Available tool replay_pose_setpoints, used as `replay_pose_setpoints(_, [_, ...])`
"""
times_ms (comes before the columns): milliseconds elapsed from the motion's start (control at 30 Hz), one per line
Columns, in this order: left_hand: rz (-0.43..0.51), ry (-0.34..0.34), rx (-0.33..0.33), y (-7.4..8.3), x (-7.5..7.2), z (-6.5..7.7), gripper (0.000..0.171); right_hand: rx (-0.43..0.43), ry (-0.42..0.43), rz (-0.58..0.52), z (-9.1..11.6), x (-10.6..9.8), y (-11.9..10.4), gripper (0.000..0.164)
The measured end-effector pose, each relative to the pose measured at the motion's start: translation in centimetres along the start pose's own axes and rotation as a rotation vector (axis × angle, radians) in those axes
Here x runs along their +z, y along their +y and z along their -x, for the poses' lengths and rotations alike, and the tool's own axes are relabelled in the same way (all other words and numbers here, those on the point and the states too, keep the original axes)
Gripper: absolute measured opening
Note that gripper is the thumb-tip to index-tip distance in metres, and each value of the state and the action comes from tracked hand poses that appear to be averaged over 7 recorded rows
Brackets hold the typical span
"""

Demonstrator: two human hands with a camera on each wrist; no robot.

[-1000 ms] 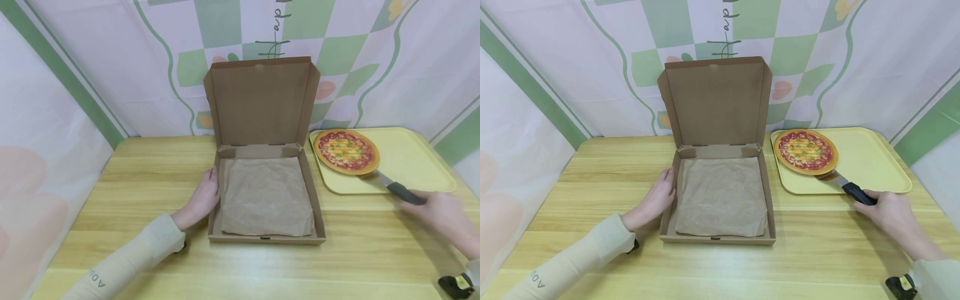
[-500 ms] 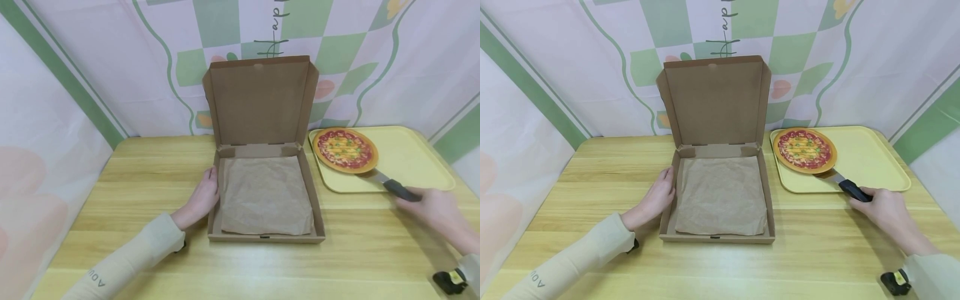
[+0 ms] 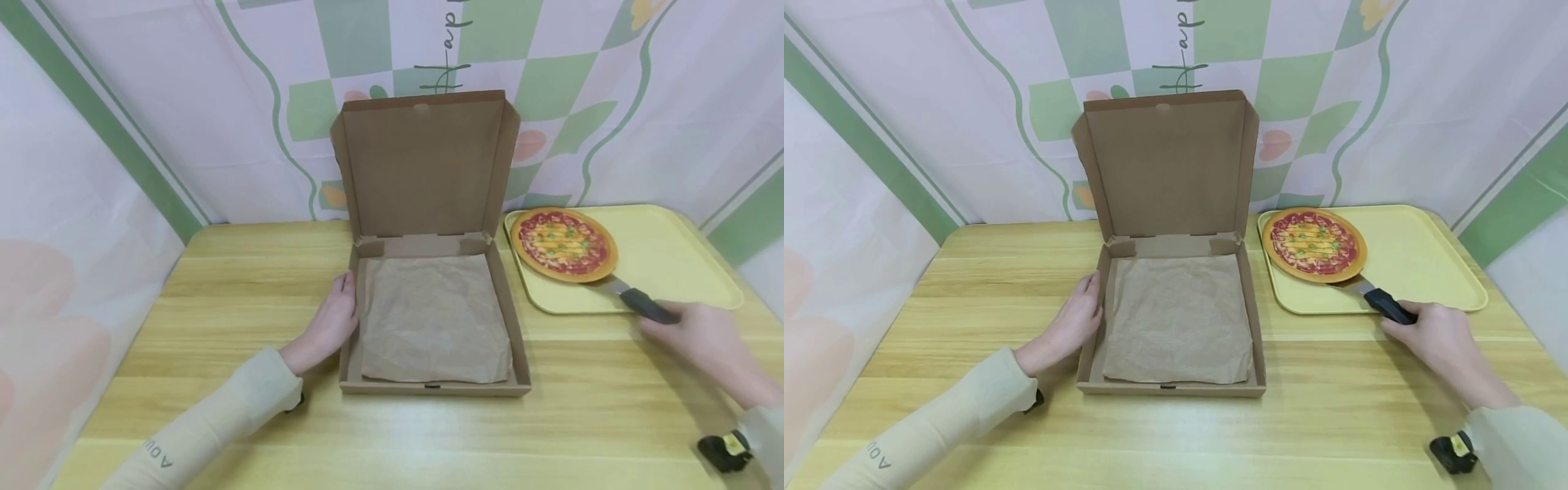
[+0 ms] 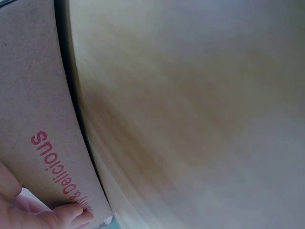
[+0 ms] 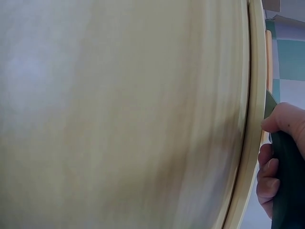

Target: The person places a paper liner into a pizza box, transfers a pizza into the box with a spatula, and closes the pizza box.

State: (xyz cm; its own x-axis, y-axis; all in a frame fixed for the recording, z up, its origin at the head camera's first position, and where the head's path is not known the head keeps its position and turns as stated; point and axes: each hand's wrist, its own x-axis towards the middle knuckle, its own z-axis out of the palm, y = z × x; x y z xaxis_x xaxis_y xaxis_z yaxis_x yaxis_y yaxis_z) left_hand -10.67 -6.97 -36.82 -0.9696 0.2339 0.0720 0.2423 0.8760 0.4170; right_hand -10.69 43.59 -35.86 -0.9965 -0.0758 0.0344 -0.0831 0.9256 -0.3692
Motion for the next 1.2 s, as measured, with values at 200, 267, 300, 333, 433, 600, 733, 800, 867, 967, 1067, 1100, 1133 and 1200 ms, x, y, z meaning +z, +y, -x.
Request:
replay_pose_setpoints(200, [0.004, 0.008, 0.004, -0.11, 0.13, -0.03, 0.053, 0.019, -0.019, 0.003, -0.11, -0.01, -0.25, 0.05])
replay_pose_setpoints(267, [0.004, 0.01, 0.006, -0.12, 0.15, -0.03, 0.052, 0.022, -0.026, -0.001, -0.12, 0.0, -0.28, 0.05])
replay_pose_setpoints(300, [0.004, 0.011, 0.009, -0.12, 0.15, -0.02, 0.053, 0.024, -0.027, -0.003, -0.12, 0.01, -0.28, 0.05])
replay_pose_setpoints(333, [0.003, 0.011, 0.01, -0.12, 0.15, -0.02, 0.053, 0.024, -0.026, -0.006, -0.14, 0.03, -0.29, 0.05])
replay_pose_setpoints(433, [0.003, 0.008, 0.01, -0.1, 0.1, 0.0, 0.053, 0.026, -0.019, -0.008, -0.22, 0.08, -0.34, 0.049])
replay_pose_setpoints(600, [0.014, 0.002, -0.001, -0.05, 0.01, 0.02, 0.054, 0.026, -0.012, -0.005, -0.28, 0.12, -0.58, 0.045])
replay_pose_setpoints(733, [0.012, 0.004, -0.003, -0.04, -0.01, 0.04, 0.055, 0.033, -0.019, 0.008, -0.25, 0.06, -0.85, 0.039])
replay_pose_setpoints(800, [0.008, 0.003, -0.001, -0.05, -0.03, 0.04, 0.055, 0.041, -0.028, 0.014, -0.26, 0.03, -0.94, 0.038])
replay_pose_setpoints(867, [0.005, 0.004, 0.0, -0.06, -0.03, 0.05, 0.056, 0.047, -0.035, 0.019, -0.31, 0.03, -1.0, 0.039])
replay_pose_setpoints(967, [0.003, 0.001, 0.0, -0.05, -0.06, 0.08, 0.056, 0.05, -0.04, 0.018, -0.39, 0.03, -0.98, 0.041])
replay_pose_setpoints(1067, [0.002, 0.001, 0.003, -0.05, -0.09, 0.11, 0.057, 0.051, -0.038, 0.013, -0.44, 0.07, -0.91, 0.044])
replay_pose_setpoints(1100, [0.002, 0.0, 0.003, -0.05, -0.11, 0.11, 0.057, 0.05, -0.035, 0.011, -0.45, 0.08, -0.89, 0.045])
replay_pose_setpoints(1133, [0.002, 0.0, 0.004, -0.05, -0.11, 0.1, 0.057, 0.05, -0.032, 0.01, -0.45, 0.09, -0.87, 0.045])
replay_pose_setpoints(1200, [0.001, -0.001, 0.005, -0.05, -0.14, 0.11, 0.057, 0.051, -0.029, 0.009, -0.43, 0.11, -0.87, 0.044])
